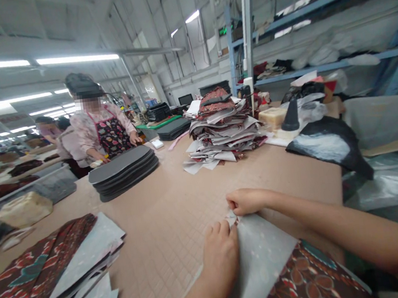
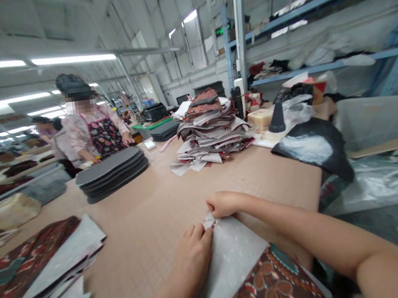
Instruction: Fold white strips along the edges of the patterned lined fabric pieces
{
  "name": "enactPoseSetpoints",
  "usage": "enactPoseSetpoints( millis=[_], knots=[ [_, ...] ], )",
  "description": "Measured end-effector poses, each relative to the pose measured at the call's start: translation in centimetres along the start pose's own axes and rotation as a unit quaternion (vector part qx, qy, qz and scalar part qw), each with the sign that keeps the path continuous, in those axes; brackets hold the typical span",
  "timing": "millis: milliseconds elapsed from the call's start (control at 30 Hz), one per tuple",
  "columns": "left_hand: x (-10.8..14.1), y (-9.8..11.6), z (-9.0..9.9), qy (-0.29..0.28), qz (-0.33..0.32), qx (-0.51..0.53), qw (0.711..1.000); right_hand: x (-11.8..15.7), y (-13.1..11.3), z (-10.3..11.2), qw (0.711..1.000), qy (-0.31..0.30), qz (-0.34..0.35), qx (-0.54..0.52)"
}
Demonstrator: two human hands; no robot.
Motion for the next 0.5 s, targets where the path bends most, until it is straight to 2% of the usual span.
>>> enactPoseSetpoints(
  millis=[167, 300, 400, 433, 500],
  knots=[
    [5.9, -3.4, 0.8, -0.088, 0.107, 0.078, 0.987, 0.1, 0.7, 0.3, 0.999, 0.001, -0.002, -0.041],
    [10.9, -6.7, 2.0, -0.151, 0.208, 0.150, 0.955, 0.6, 1.2, -0.2, 0.996, 0.049, 0.007, -0.074],
    [12.6, -7.6, 2.6, -0.188, 0.273, 0.198, 0.922, 0.4, 1.6, -0.5, 0.990, 0.096, 0.010, -0.106],
    [12.7, -7.5, 2.8, -0.187, 0.279, 0.206, 0.919, 0.3, 1.7, -0.5, 0.987, 0.105, 0.011, -0.119],
    [12.4, -6.6, 3.7, -0.156, 0.259, 0.211, 0.930, 0.1, 1.6, -0.4, 0.984, 0.111, 0.017, -0.142]
  ],
)
Point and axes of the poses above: each hand's wrist, its own x-axis away from the middle knuckle, its own z-axis out of the back of the hand, y = z × x, the point moved 4 cm from there along -x, towards the middle knuckle, and after that the axes turned 3 degrees about z, right-handed, at the moved point
